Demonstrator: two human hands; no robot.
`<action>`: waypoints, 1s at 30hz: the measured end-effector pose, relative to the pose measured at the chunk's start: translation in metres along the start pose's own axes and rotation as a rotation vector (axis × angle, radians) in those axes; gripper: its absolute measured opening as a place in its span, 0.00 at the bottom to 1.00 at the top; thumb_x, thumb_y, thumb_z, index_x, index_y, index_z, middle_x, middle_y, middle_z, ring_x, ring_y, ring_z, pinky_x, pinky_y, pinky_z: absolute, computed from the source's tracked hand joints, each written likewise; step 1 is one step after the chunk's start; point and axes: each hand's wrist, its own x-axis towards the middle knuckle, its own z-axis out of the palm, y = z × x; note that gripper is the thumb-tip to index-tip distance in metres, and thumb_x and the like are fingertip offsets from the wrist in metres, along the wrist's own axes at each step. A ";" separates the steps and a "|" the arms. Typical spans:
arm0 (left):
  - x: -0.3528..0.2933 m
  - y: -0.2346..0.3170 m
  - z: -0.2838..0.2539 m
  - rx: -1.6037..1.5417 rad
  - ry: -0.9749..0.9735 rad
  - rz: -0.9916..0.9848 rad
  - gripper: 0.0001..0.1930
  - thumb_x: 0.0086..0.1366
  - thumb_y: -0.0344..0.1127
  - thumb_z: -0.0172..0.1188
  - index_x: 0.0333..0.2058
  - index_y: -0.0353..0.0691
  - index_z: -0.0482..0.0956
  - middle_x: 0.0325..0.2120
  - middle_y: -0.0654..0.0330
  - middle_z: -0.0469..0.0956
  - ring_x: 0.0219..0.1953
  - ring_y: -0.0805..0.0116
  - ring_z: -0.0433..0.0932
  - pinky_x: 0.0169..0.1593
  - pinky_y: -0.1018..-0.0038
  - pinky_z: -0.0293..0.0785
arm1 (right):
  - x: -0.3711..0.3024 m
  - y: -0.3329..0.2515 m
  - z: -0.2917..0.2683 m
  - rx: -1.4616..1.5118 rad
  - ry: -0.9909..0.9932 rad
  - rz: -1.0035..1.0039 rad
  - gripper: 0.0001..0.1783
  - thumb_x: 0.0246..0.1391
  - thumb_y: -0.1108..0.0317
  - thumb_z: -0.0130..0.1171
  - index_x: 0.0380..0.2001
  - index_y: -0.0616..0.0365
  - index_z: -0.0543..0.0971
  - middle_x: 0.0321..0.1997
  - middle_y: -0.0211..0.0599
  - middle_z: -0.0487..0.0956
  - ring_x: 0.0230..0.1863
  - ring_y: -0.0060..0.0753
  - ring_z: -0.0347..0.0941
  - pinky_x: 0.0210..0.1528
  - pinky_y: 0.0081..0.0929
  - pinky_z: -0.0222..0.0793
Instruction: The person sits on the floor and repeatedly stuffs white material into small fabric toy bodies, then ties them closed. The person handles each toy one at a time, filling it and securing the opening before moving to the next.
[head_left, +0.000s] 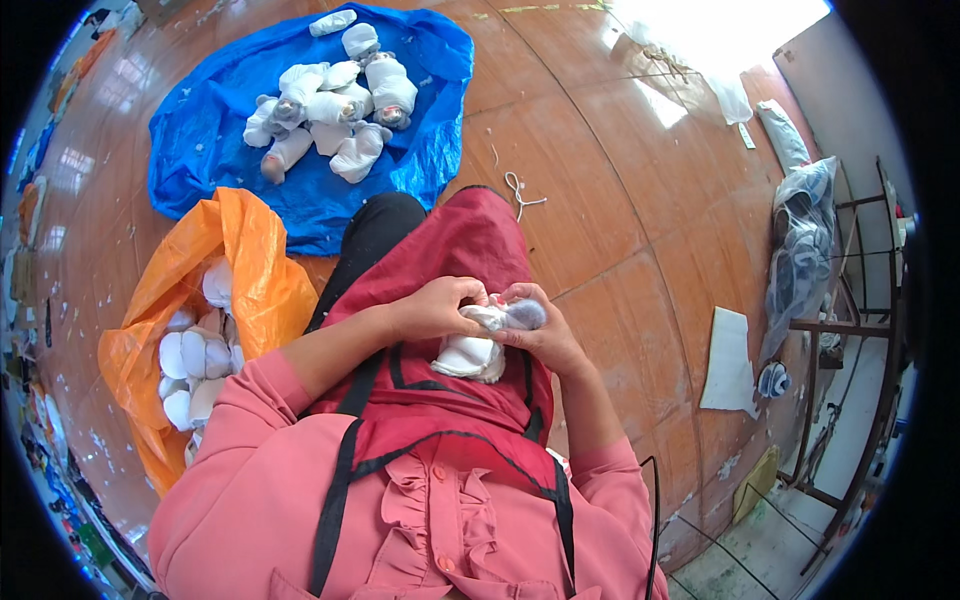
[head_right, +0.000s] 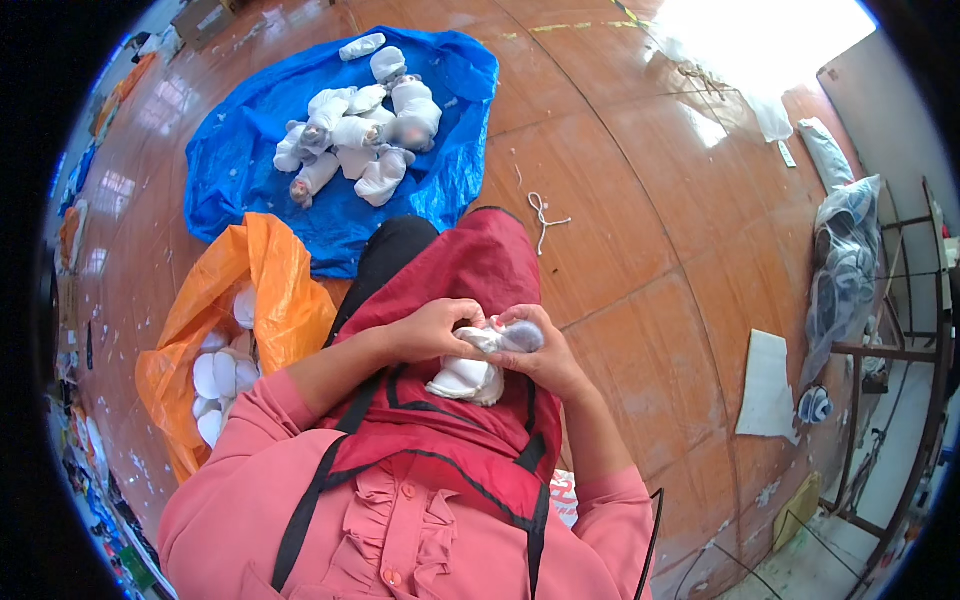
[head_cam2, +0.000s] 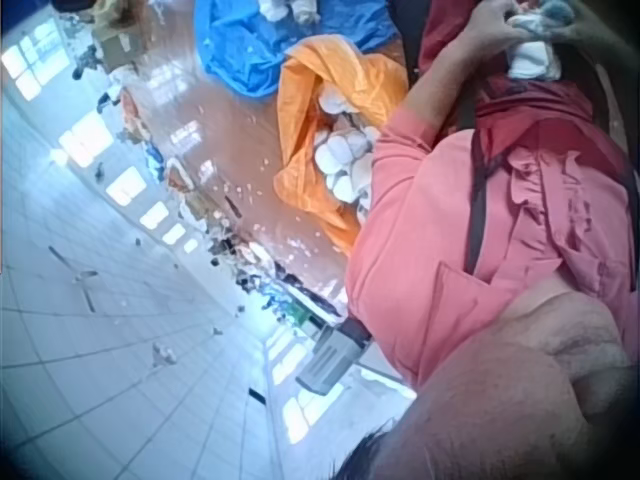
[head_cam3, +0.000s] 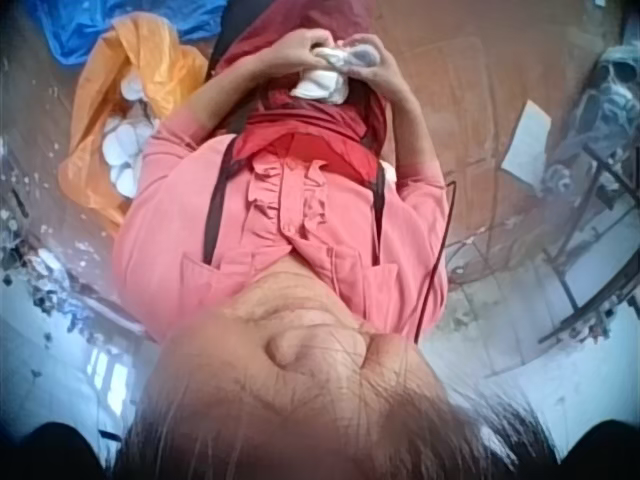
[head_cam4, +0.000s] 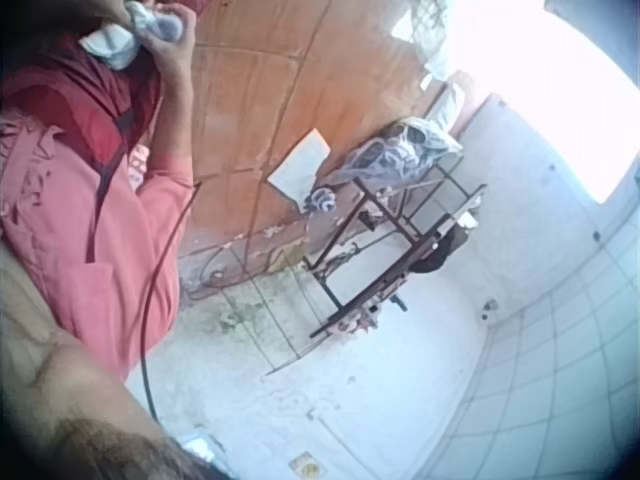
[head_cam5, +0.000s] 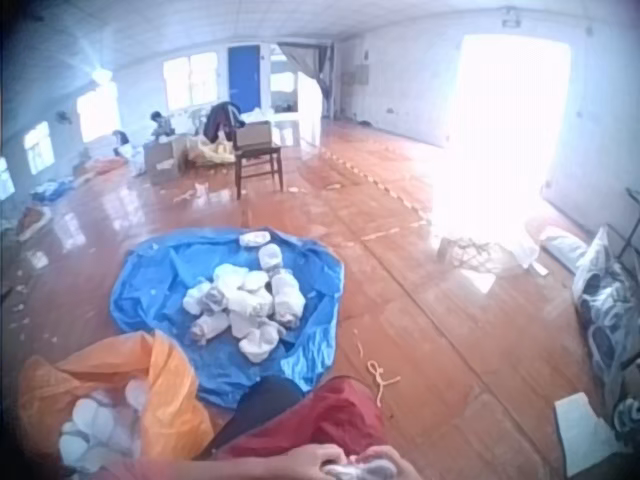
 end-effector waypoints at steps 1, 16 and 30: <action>-0.002 0.004 -0.005 -0.062 -0.044 -0.040 0.13 0.59 0.39 0.68 0.36 0.40 0.76 0.31 0.67 0.74 0.36 0.79 0.70 0.40 0.77 0.68 | -0.002 0.002 0.001 0.010 0.004 0.001 0.33 0.41 0.71 0.77 0.51 0.54 0.71 0.52 0.28 0.72 0.56 0.26 0.68 0.60 0.29 0.64; -0.004 0.014 -0.018 -0.340 -0.294 -0.170 0.10 0.62 0.34 0.68 0.38 0.38 0.76 0.33 0.68 0.77 0.36 0.81 0.74 0.42 0.80 0.71 | -0.012 0.010 0.011 -0.081 0.060 -0.223 0.30 0.37 0.71 0.78 0.48 0.56 0.79 0.52 0.34 0.73 0.59 0.35 0.66 0.63 0.32 0.60; -0.027 0.011 0.009 0.033 0.082 -0.035 0.14 0.55 0.33 0.72 0.31 0.40 0.73 0.26 0.66 0.72 0.28 0.80 0.70 0.30 0.79 0.67 | -0.013 0.015 0.024 -0.078 0.126 -0.124 0.26 0.42 0.71 0.75 0.47 0.55 0.78 0.49 0.35 0.75 0.54 0.33 0.70 0.57 0.31 0.66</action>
